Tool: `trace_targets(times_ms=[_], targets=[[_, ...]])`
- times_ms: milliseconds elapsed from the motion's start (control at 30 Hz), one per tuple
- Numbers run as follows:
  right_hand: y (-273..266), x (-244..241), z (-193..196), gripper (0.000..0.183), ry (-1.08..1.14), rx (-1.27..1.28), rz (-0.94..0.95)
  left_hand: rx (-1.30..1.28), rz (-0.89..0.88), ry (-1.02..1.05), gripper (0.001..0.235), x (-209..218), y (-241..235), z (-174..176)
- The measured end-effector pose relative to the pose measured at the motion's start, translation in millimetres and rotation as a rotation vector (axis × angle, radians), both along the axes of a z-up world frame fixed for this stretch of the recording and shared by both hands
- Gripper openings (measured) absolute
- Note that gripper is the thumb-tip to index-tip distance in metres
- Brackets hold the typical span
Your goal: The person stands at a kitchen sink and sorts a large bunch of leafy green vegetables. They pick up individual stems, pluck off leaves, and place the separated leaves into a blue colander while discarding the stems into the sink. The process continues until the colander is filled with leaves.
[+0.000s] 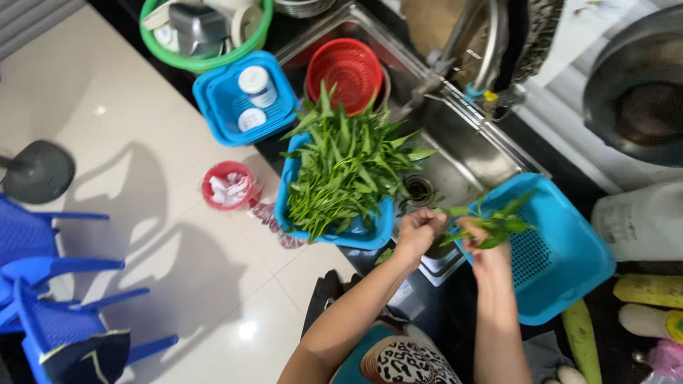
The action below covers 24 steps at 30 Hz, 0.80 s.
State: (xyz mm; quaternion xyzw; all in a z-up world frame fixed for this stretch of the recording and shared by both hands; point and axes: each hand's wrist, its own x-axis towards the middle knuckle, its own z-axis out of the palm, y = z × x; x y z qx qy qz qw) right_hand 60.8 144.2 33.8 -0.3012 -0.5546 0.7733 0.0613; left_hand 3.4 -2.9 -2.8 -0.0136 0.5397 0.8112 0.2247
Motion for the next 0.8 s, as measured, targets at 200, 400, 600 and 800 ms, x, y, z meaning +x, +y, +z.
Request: trace_targets(times_ms=[200, 400, 600, 800], targets=[[0.2, 2.4, 24.6, 0.009, 0.004, 0.074, -0.021, -1.106, 0.220, 0.993, 0.101, 0.0, -69.9, 104.4], [-2.7, 0.9, 48.1, 0.009, 0.016, 0.086, -0.088, -0.910, 0.388, 0.876, 0.016, -22.2, -187.7, 141.7], [-27.0, -7.6, 42.9, 0.012, 0.031, 0.054, 0.043, -1.396, 0.377, 0.691, 0.012, -49.2, -237.6, 117.8], [-54.2, -16.2, 51.5, 0.018, 0.031, -0.012, 0.177, -1.243, 0.402, 0.511, 0.009, -45.0, -239.1, 141.3]])
